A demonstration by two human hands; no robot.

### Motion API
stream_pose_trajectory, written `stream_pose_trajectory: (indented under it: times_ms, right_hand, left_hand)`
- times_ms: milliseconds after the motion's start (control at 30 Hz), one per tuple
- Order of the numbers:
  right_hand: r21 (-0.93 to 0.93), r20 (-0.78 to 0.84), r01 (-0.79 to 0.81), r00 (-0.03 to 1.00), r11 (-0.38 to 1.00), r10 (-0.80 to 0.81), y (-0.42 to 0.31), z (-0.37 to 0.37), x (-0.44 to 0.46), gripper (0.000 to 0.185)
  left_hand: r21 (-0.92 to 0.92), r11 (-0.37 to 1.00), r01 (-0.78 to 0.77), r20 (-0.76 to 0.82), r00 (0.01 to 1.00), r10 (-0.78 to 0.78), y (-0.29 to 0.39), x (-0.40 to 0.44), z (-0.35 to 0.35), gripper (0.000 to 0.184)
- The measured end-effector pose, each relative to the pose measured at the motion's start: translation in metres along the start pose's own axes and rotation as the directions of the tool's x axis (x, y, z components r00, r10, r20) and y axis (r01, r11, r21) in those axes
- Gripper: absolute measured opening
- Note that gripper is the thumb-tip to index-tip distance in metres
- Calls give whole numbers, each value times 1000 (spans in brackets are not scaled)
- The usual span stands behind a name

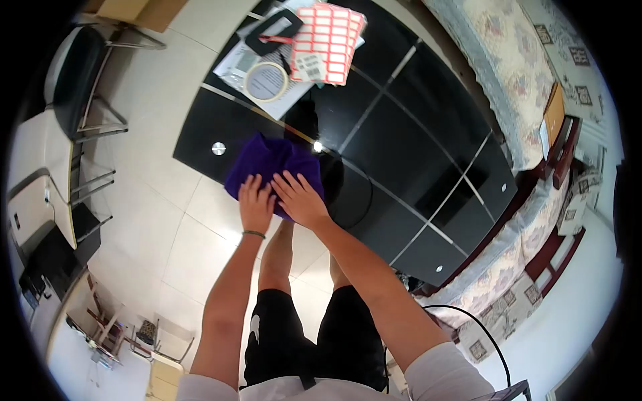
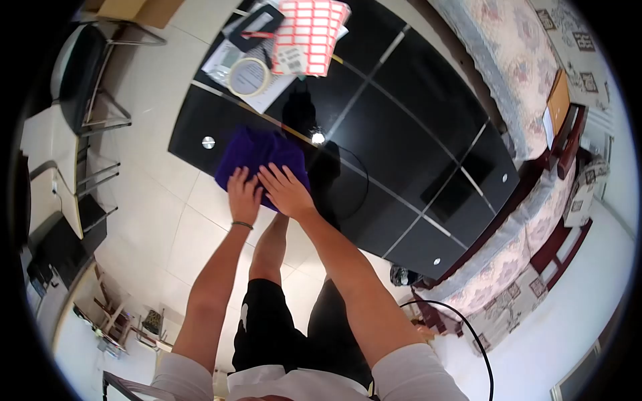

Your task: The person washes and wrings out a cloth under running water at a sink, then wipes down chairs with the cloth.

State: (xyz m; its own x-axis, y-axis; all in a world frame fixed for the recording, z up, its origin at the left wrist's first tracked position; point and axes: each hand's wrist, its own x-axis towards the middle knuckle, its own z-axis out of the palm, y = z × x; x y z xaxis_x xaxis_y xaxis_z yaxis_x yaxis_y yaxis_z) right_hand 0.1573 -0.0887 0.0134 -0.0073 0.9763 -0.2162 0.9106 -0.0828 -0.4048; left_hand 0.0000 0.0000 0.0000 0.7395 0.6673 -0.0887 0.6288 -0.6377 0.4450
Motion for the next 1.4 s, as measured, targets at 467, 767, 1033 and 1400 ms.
stream_pose_trajectory:
  times_ms: [467, 767, 1033, 1400]
  right_hand:
    - [451, 136, 11, 987, 892, -81, -135, -193, -145, 22]
    - [402, 397, 423, 718, 812, -571, -354, -257, -131, 27]
    - [224, 529, 744, 449, 629, -720, -663, -236, -51, 38]
    - [368, 493, 872, 112, 324, -863, -1014, -160, 105, 22]
  left_hand:
    - [-472, 816, 334, 276, 935, -223, 148, -178, -236, 35]
    - [-329, 745, 580, 169, 813, -558, 94, -384, -380, 20]
    - [-518, 636, 573, -235, 619, -749, -22, -598, -552, 23]
    - [-370, 469, 802, -321, 363, -875, -236, -773, -691, 23]
